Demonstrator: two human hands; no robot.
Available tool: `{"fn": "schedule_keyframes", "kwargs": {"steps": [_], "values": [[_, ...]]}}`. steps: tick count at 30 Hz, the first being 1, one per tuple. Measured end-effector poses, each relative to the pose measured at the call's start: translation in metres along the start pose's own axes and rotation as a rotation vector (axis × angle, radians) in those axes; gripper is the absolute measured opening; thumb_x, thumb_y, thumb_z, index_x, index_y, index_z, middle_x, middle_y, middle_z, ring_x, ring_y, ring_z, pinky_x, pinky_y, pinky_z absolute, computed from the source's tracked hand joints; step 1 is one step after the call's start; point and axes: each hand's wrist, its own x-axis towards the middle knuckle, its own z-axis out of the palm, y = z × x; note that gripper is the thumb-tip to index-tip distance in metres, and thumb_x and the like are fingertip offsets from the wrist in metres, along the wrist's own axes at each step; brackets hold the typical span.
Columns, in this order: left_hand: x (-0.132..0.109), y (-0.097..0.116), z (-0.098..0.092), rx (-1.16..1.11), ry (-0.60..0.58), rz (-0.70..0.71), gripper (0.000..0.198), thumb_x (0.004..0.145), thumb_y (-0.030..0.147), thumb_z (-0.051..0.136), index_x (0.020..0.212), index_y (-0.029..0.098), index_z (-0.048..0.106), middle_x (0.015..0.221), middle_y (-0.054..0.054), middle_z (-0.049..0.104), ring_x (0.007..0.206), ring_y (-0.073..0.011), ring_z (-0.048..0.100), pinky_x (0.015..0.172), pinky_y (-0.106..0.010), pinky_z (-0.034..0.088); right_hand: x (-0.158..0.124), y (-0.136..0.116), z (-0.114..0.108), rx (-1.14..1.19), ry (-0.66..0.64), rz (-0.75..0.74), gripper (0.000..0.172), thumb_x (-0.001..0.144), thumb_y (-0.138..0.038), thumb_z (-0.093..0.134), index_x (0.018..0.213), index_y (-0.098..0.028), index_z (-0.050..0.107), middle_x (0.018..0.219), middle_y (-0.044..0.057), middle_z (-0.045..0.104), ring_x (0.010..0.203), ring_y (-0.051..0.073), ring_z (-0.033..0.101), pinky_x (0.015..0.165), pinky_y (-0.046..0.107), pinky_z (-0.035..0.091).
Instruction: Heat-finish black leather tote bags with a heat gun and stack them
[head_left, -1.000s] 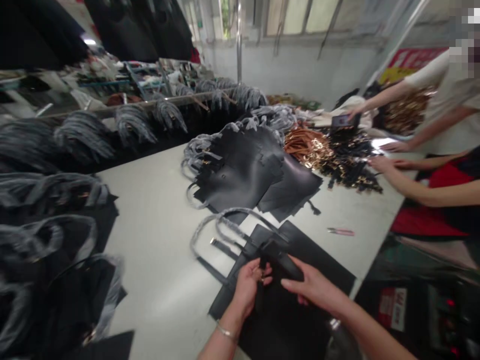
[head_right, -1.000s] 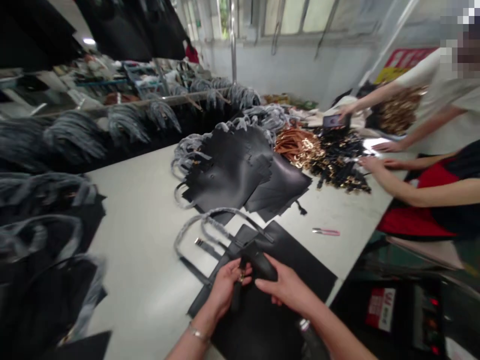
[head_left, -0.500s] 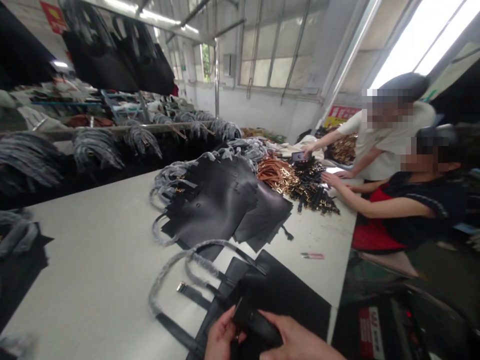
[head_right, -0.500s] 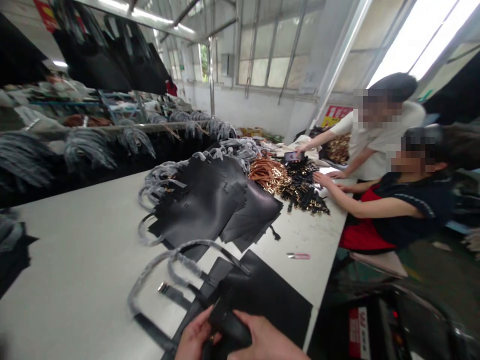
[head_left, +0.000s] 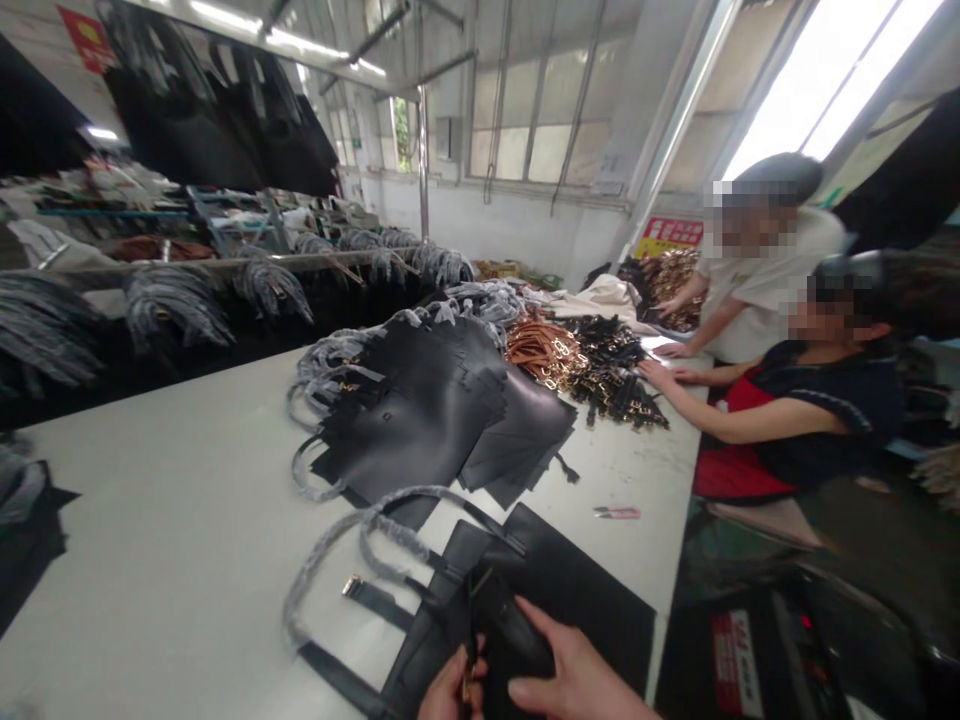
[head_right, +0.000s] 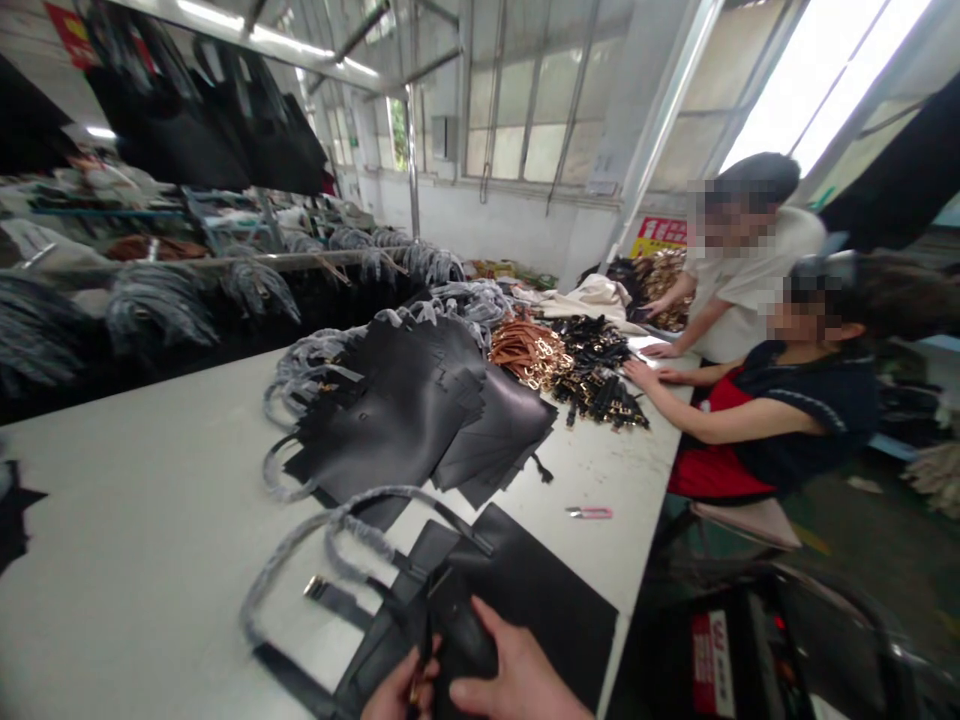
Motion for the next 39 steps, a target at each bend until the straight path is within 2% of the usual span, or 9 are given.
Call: {"fn": "schedule_keyframes", "kwargs": {"steps": [4,6,9,15,21,25,29,35,39], "values": [[-0.024,-0.004,0.016,0.028,-0.098,0.155,0.042,0.064,0.042,0.078,0.094,0.014,0.069,0.064,0.000,0.059,0.055,-0.0108,0.053,0.053,-0.020,0.039,-0.010,0.004,-0.006,-0.029,-0.004,0.139,0.085,0.072,-0.024,0.065,0.149,-0.019,0.027,0.065,-0.002,0.066,0.041,0.009,0.053,0.039,0.017,0.042],[-0.034,-0.004,0.021,0.066,-0.059,0.267,0.038,0.067,0.036,0.076,0.096,0.014,0.068,0.078,-0.004,0.065,0.070,-0.0145,0.059,0.066,-0.023,0.045,-0.018,0.006,-0.011,-0.047,-0.048,0.166,0.087,0.074,-0.032,0.067,0.149,-0.017,0.025,0.062,-0.002,0.064,0.042,0.009,0.053,0.039,0.018,0.042],[-0.037,-0.004,0.023,0.107,0.032,0.325,0.037,0.065,0.028,0.075,0.098,0.014,0.067,0.088,-0.008,0.067,0.076,-0.0164,0.060,0.071,-0.025,0.045,-0.027,0.009,-0.015,-0.039,-0.126,0.198,0.090,0.075,-0.040,0.067,0.150,-0.016,0.023,0.058,-0.004,0.059,0.041,0.010,0.052,0.039,0.019,0.042],[-0.042,-0.002,0.024,0.179,0.011,0.410,0.025,0.068,0.023,0.069,0.092,0.013,0.070,0.082,-0.005,0.067,0.071,-0.0140,0.057,0.068,-0.024,0.043,-0.020,0.008,-0.002,-0.022,-0.241,0.236,0.085,0.075,-0.043,0.067,0.147,-0.018,0.029,0.059,-0.005,0.057,0.040,0.009,0.052,0.039,0.018,0.040],[-0.039,-0.004,0.022,0.178,0.036,0.402,0.020,0.067,0.019,0.068,0.085,0.012,0.068,0.069,0.000,0.059,0.061,-0.0091,0.049,0.058,-0.020,0.037,0.003,-0.001,-0.006,0.016,-0.061,0.155,0.074,0.079,-0.046,0.065,0.141,-0.018,0.035,0.063,-0.004,0.057,0.041,0.009,0.051,0.038,0.018,0.041],[-0.035,-0.003,0.019,0.151,0.003,0.392,0.028,0.068,0.021,0.068,0.095,0.012,0.067,0.073,-0.001,0.058,0.061,-0.0090,0.048,0.054,-0.020,0.036,-0.009,-0.005,-0.019,-0.011,-0.211,0.238,0.072,0.080,-0.045,0.065,0.139,-0.019,0.035,0.063,-0.004,0.057,0.042,0.009,0.052,0.039,0.018,0.042],[-0.035,-0.002,0.018,0.180,-0.034,0.402,0.023,0.070,0.025,0.068,0.089,0.012,0.067,0.067,0.001,0.054,0.058,-0.0079,0.045,0.052,-0.019,0.036,-0.016,-0.001,-0.016,-0.007,-0.316,0.309,0.067,0.081,-0.046,0.064,0.135,-0.018,0.038,0.066,-0.004,0.059,0.042,0.008,0.053,0.038,0.016,0.040],[-0.034,-0.005,0.018,0.246,0.027,0.381,0.030,0.068,0.026,0.069,0.094,0.012,0.068,0.070,-0.001,0.057,0.059,-0.0093,0.047,0.052,-0.020,0.039,0.001,-0.004,-0.010,0.023,-0.199,0.224,0.058,0.080,-0.048,0.064,0.126,-0.017,0.045,0.068,-0.003,0.058,0.043,0.007,0.052,0.039,0.017,0.042],[-0.033,-0.009,0.016,0.294,0.028,0.430,0.030,0.072,0.025,0.065,0.099,0.014,0.069,0.076,-0.002,0.057,0.061,-0.0090,0.047,0.051,-0.019,0.039,-0.003,-0.001,-0.014,0.006,-0.292,0.292,0.065,0.079,-0.049,0.065,0.131,-0.019,0.042,0.066,-0.003,0.060,0.043,0.009,0.054,0.038,0.017,0.042]]}}
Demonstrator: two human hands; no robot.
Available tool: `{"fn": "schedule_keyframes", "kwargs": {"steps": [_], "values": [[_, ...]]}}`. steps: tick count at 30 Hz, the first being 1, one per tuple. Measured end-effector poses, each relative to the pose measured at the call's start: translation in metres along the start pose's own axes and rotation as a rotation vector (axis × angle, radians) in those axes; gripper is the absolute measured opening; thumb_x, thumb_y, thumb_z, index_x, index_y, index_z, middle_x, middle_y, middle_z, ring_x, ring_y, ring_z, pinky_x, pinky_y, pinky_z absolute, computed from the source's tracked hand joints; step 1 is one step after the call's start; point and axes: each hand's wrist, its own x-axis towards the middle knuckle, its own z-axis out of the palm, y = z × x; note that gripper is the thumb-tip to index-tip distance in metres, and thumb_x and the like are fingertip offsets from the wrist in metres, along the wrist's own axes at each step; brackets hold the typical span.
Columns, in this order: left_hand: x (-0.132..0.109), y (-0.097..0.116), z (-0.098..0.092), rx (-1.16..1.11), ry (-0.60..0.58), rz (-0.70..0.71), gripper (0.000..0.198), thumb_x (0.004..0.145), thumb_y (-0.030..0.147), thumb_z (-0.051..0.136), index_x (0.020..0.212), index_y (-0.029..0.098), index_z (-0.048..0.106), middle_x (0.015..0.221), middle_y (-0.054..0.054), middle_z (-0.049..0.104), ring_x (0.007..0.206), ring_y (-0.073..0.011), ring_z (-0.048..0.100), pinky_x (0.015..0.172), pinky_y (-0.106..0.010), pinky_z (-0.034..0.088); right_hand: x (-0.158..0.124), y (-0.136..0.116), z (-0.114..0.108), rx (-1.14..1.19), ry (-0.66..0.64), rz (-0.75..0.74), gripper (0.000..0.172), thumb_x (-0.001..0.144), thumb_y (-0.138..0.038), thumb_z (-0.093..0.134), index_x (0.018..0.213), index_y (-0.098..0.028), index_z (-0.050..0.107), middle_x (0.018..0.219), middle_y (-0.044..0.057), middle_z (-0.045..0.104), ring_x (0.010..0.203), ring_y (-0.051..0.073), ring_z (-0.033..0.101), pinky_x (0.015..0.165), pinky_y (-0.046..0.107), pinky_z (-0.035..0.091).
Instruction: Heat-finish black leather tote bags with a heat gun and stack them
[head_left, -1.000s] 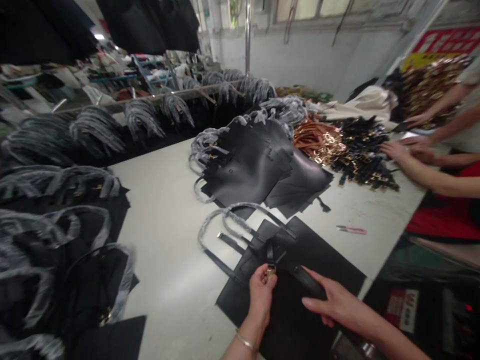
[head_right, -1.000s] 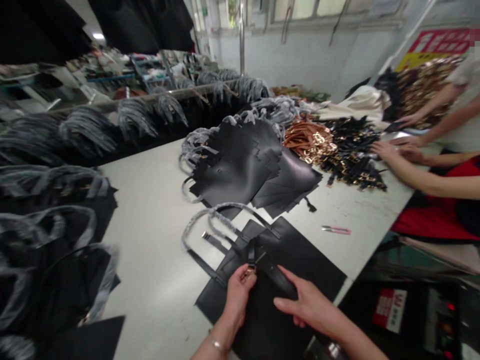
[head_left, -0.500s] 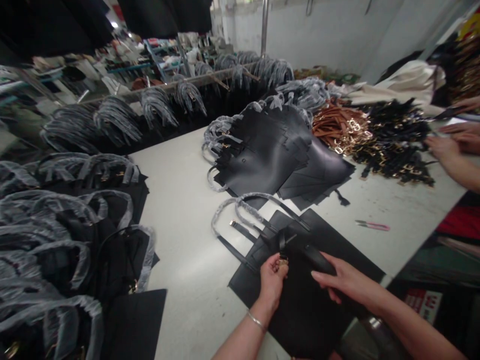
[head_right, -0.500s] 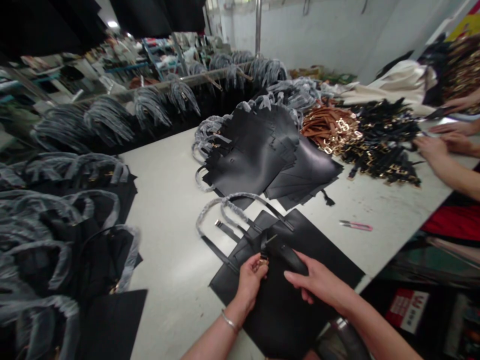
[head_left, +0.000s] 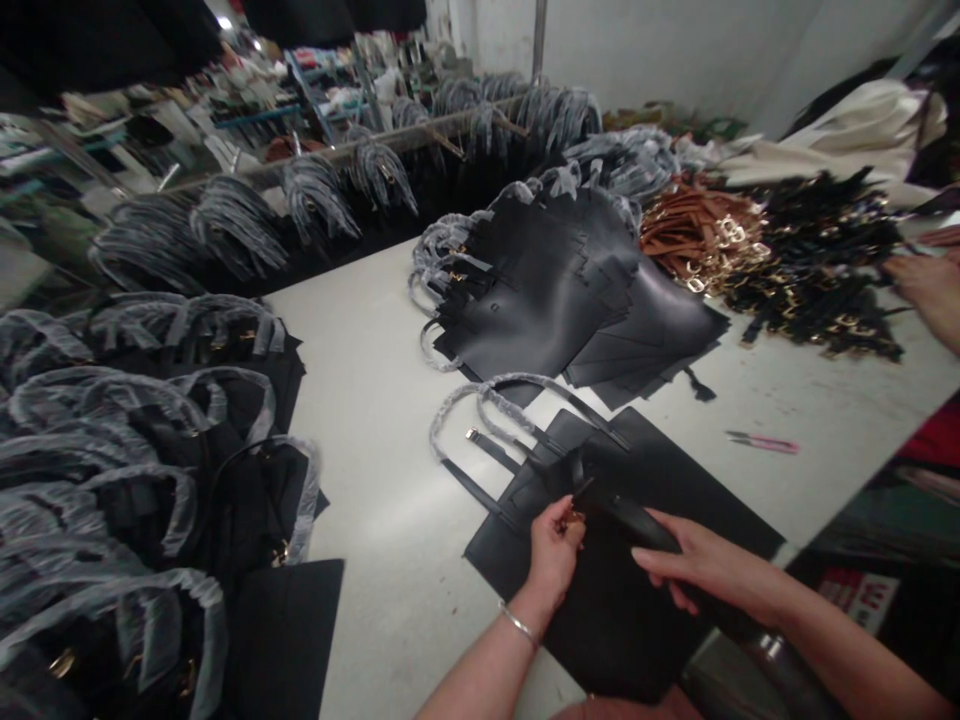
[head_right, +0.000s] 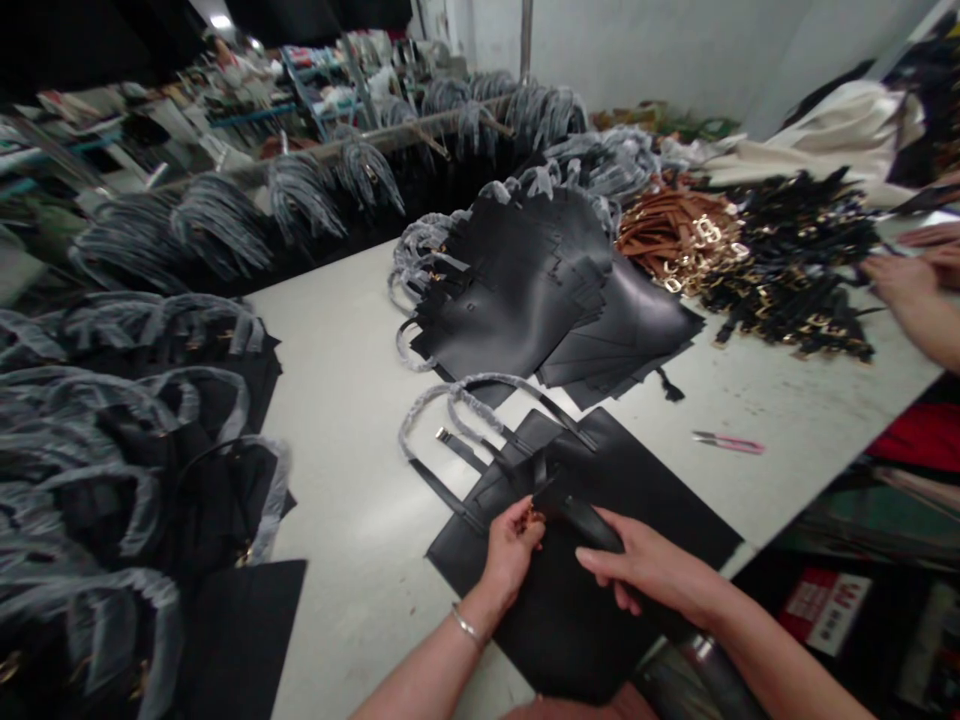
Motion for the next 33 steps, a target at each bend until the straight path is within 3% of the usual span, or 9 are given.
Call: {"fn": "schedule_keyframes", "kwargs": {"steps": [2,6,8,15,19,25,29,33], "values": [[0.000,-0.001,-0.001,0.033,-0.021,0.023,0.028,0.073,0.024,0.063,0.099,0.014,0.069,0.079,-0.002,0.058,0.063,-0.0093,0.048,0.051,-0.018,0.040,0.001,0.001,0.002,-0.010,-0.001,-0.012,0.068,0.078,-0.049,0.066,0.134,-0.020,0.041,0.067,-0.002,0.061,0.043,0.009,0.054,0.038,0.017,0.042],[0.001,0.005,-0.002,-0.005,-0.062,-0.034,0.032,0.072,0.023,0.062,0.103,0.014,0.067,0.079,-0.002,0.058,0.064,-0.0095,0.048,0.052,-0.018,0.040,0.010,-0.006,0.001,0.012,0.218,-0.094,0.067,0.077,-0.049,0.066,0.132,-0.019,0.042,0.069,-0.003,0.060,0.043,0.009,0.053,0.038,0.018,0.042],[0.001,0.010,-0.002,-0.049,-0.083,-0.071,0.031,0.071,0.023,0.063,0.101,0.013,0.066,0.077,-0.002,0.057,0.062,-0.0089,0.048,0.052,-0.018,0.039,0.009,-0.009,-0.004,0.019,0.255,-0.100,0.063,0.077,-0.050,0.066,0.128,-0.019,0.045,0.069,-0.002,0.059,0.044,0.009,0.053,0.038,0.018,0.042],[0.001,0.017,-0.004,-0.076,-0.137,-0.073,0.032,0.073,0.022,0.063,0.104,0.014,0.066,0.076,-0.001,0.056,0.062,-0.0084,0.046,0.053,-0.018,0.039,-0.009,0.007,-0.004,-0.014,0.071,0.016,0.075,0.080,-0.046,0.064,0.142,-0.020,0.031,0.065,-0.003,0.059,0.044,0.009,0.055,0.038,0.017,0.041],[0.005,0.009,-0.005,-0.004,-0.105,-0.080,0.040,0.070,0.023,0.064,0.109,0.014,0.065,0.072,0.001,0.053,0.059,-0.0081,0.045,0.051,-0.018,0.040,-0.004,0.005,0.006,-0.003,0.003,-0.023,0.072,0.081,-0.042,0.064,0.142,-0.020,0.034,0.067,-0.003,0.060,0.042,0.007,0.054,0.038,0.015,0.040],[0.009,0.008,-0.007,0.011,-0.105,-0.076,0.039,0.070,0.026,0.064,0.108,0.015,0.063,0.070,0.002,0.051,0.055,-0.0075,0.045,0.046,-0.018,0.039,0.009,-0.007,0.002,-0.023,-0.044,-0.055,0.068,0.079,-0.040,0.066,0.139,-0.019,0.040,0.065,-0.004,0.060,0.042,0.008,0.054,0.037,0.015,0.040],[0.011,0.009,-0.006,0.052,-0.120,-0.079,0.029,0.070,0.028,0.064,0.096,0.014,0.064,0.070,0.001,0.053,0.054,-0.0079,0.046,0.046,-0.018,0.039,0.024,-0.010,0.007,-0.056,0.005,-0.131,0.070,0.079,-0.040,0.067,0.139,-0.019,0.040,0.064,-0.004,0.061,0.042,0.008,0.054,0.038,0.016,0.042],[0.010,0.006,-0.010,0.188,-0.089,-0.065,0.036,0.077,0.027,0.056,0.111,0.015,0.057,0.084,-0.003,0.059,0.059,-0.0118,0.052,0.052,-0.024,0.045,0.028,-0.011,0.010,-0.064,0.122,-0.165,0.078,0.079,-0.040,0.066,0.146,-0.019,0.030,0.060,-0.004,0.061,0.043,0.010,0.055,0.040,0.018,0.043]]}}
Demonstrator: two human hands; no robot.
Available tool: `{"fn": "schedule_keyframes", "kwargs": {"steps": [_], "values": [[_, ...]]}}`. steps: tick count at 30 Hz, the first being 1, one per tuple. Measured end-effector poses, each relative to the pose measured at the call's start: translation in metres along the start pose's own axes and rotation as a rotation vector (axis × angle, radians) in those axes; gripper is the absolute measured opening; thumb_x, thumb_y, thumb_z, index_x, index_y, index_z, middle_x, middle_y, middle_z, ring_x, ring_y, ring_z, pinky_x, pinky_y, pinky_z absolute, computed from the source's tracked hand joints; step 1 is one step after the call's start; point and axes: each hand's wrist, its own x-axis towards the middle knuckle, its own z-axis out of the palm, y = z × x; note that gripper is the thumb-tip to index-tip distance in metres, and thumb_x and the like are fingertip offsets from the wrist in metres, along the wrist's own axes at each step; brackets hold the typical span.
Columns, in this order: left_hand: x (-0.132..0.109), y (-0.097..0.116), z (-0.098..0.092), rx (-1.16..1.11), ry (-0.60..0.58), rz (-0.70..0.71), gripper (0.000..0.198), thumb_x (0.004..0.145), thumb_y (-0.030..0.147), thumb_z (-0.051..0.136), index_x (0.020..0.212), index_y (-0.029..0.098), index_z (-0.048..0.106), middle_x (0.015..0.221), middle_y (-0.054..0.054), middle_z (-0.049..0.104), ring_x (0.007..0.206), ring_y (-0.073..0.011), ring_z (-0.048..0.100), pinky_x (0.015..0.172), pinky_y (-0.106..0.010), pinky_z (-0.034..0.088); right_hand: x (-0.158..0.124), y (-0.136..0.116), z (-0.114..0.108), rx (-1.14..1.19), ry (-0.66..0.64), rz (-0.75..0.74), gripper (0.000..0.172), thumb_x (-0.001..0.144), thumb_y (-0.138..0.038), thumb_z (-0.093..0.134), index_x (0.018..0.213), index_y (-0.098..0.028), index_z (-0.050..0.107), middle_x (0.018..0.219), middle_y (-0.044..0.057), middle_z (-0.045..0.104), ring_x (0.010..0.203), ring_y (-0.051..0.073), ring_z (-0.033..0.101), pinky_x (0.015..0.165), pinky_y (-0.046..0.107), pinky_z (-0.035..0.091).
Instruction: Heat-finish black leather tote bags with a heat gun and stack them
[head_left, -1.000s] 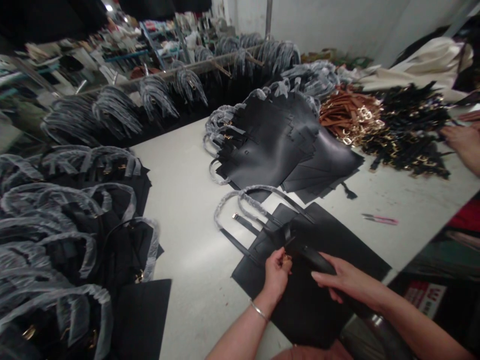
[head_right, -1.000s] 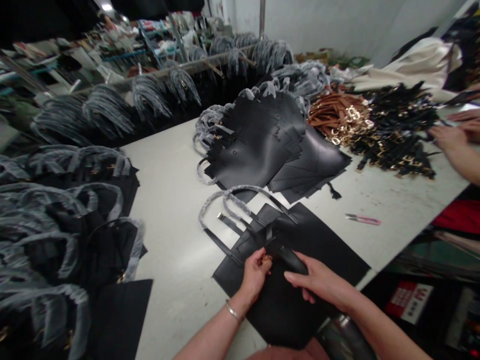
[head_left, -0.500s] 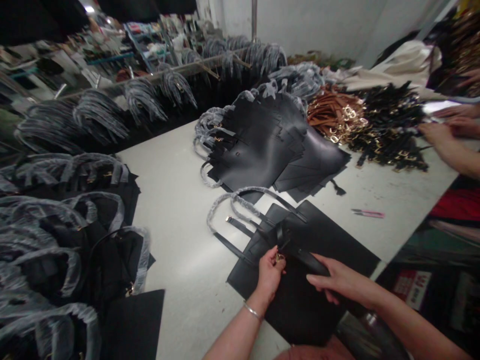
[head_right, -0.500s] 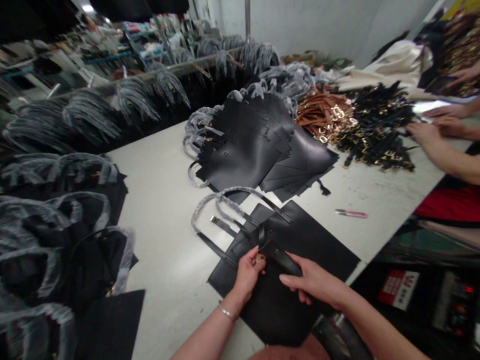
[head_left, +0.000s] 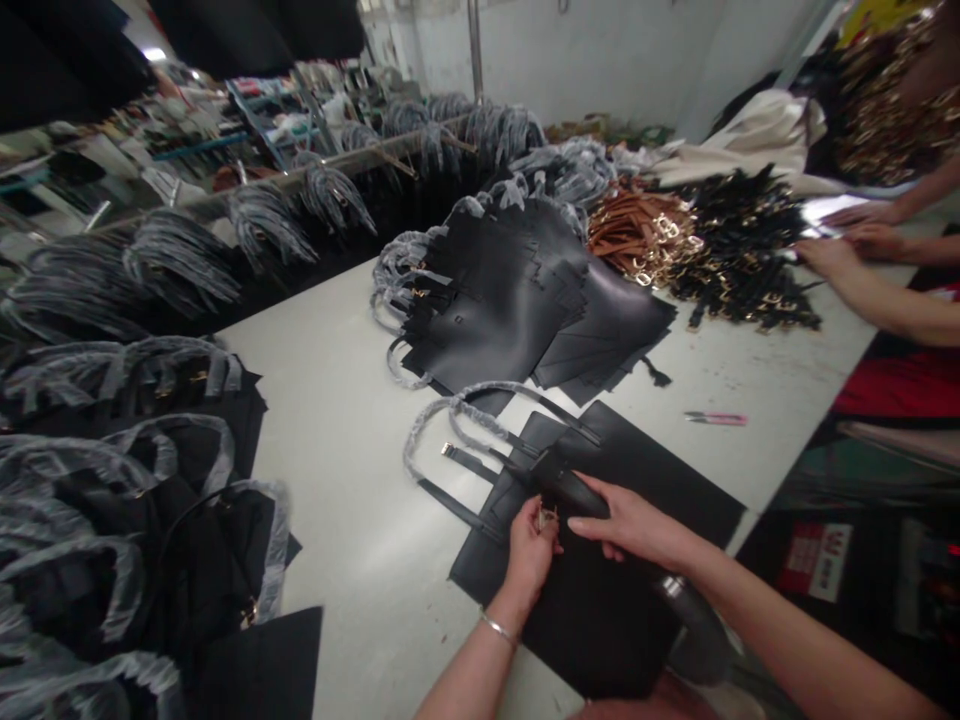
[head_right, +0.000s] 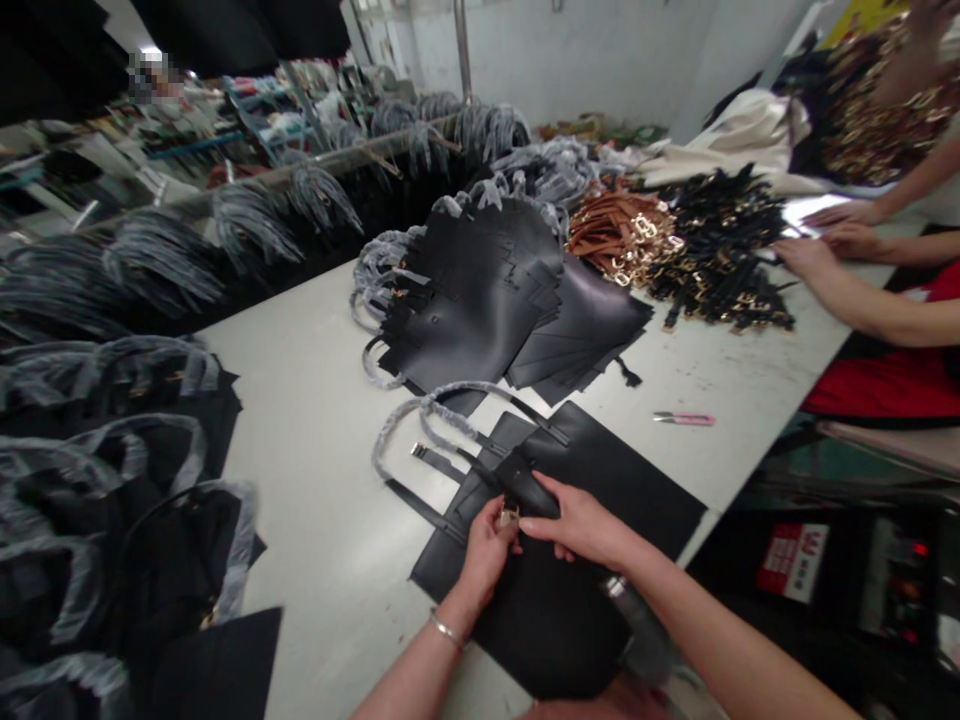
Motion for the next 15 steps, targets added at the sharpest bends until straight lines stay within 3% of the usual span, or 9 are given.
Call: {"fn": "schedule_keyframes", "kwargs": {"steps": [3,6,9,15], "values": [[-0.003,0.006,-0.007,0.340,0.169,0.188,0.034,0.079,0.021,0.053,0.113,0.016,0.054,0.098,-0.008,0.060,0.085,-0.0205,0.059,0.080,-0.036,0.049,-0.014,0.008,-0.008,0.000,0.044,0.048,0.085,0.077,-0.041,0.068,0.148,-0.018,0.027,0.056,-0.005,0.059,0.043,0.011,0.056,0.041,0.019,0.043],[0.001,0.023,-0.010,0.689,0.243,0.458,0.038,0.080,0.014,0.051,0.118,0.017,0.050,0.119,-0.012,0.053,0.114,-0.0259,0.047,0.103,-0.044,0.035,-0.038,0.025,-0.021,0.026,0.137,0.104,0.091,0.073,-0.044,0.070,0.148,-0.018,0.026,0.057,-0.005,0.060,0.043,0.012,0.055,0.042,0.021,0.042],[0.016,0.042,-0.001,0.859,0.156,0.560,0.038,0.084,0.011,0.045,0.122,0.017,0.048,0.123,-0.013,0.050,0.117,-0.0255,0.045,0.104,-0.045,0.036,-0.064,0.044,-0.035,0.087,0.266,0.145,0.094,0.070,-0.047,0.072,0.148,-0.018,0.027,0.059,-0.005,0.058,0.044,0.012,0.052,0.043,0.022,0.040],[0.065,0.067,0.037,1.092,-0.038,0.661,0.037,0.085,0.009,0.046,0.121,0.015,0.049,0.122,-0.013,0.053,0.114,-0.0253,0.048,0.101,-0.041,0.039,-0.112,0.084,-0.061,0.135,0.540,0.220,0.088,0.075,-0.055,0.065,0.146,-0.018,0.028,0.051,-0.007,0.052,0.044,0.014,0.050,0.043,0.023,0.035]]}}
